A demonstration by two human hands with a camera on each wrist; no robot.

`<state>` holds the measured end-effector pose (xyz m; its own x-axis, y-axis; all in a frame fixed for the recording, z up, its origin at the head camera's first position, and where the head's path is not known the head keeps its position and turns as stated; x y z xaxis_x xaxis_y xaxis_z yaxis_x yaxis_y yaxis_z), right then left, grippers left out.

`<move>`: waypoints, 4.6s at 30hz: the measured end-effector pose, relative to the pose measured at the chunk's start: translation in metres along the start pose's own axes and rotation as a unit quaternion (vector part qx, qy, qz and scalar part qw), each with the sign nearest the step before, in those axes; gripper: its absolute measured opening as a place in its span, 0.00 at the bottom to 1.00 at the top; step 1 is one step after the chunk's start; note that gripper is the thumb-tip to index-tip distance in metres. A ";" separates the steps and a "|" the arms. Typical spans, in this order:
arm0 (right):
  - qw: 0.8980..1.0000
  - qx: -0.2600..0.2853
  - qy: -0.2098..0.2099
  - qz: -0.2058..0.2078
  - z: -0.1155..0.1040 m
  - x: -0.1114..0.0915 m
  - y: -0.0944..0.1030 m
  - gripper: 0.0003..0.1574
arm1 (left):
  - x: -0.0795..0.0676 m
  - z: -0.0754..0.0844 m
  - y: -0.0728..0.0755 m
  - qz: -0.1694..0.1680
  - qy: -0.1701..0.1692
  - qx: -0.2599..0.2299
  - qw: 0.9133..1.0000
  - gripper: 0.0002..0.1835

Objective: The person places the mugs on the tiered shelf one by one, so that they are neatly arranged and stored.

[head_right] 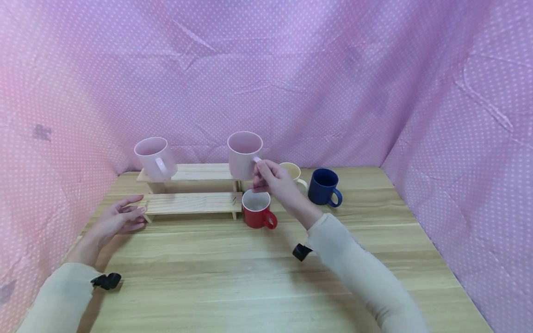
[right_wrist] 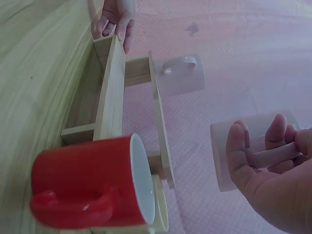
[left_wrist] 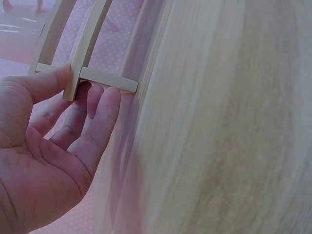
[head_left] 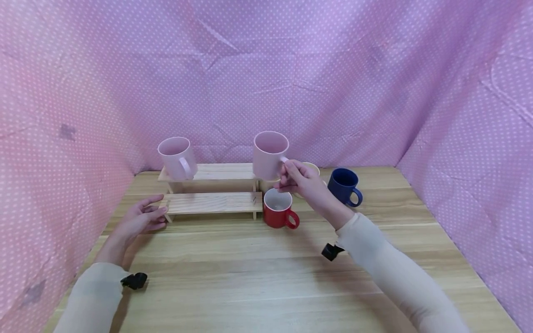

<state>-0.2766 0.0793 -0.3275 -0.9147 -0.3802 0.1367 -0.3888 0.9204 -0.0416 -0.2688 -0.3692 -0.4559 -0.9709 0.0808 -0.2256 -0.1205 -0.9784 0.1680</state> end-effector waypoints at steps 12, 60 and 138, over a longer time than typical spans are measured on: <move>1.000 0.010 -0.025 0.008 0.009 0.058 -0.046 0.20 | 0.004 0.001 -0.003 -0.007 0.002 -0.008 1.000 0.42; 0.998 -0.039 -0.057 -0.005 0.051 0.107 -0.122 0.23 | 0.001 -0.003 0.000 -0.013 0.009 -0.004 1.000 0.44; 0.974 -0.039 -0.194 -0.107 0.125 -0.057 0.018 0.31 | -0.005 -0.009 0.003 -0.066 0.002 0.038 0.997 0.42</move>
<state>-0.2457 0.1063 -0.4598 -0.7922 -0.5563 -0.2510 -0.5795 0.8146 0.0238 -0.2627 -0.3743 -0.4626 -0.9448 0.2071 -0.2540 -0.2629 -0.9418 0.2097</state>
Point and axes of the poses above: each hand's wrist, its own x-axis towards the middle knuckle, its own y-axis out of the back of the hand, z = x × y, the point moved 6 cm from there along x, towards the middle knuckle
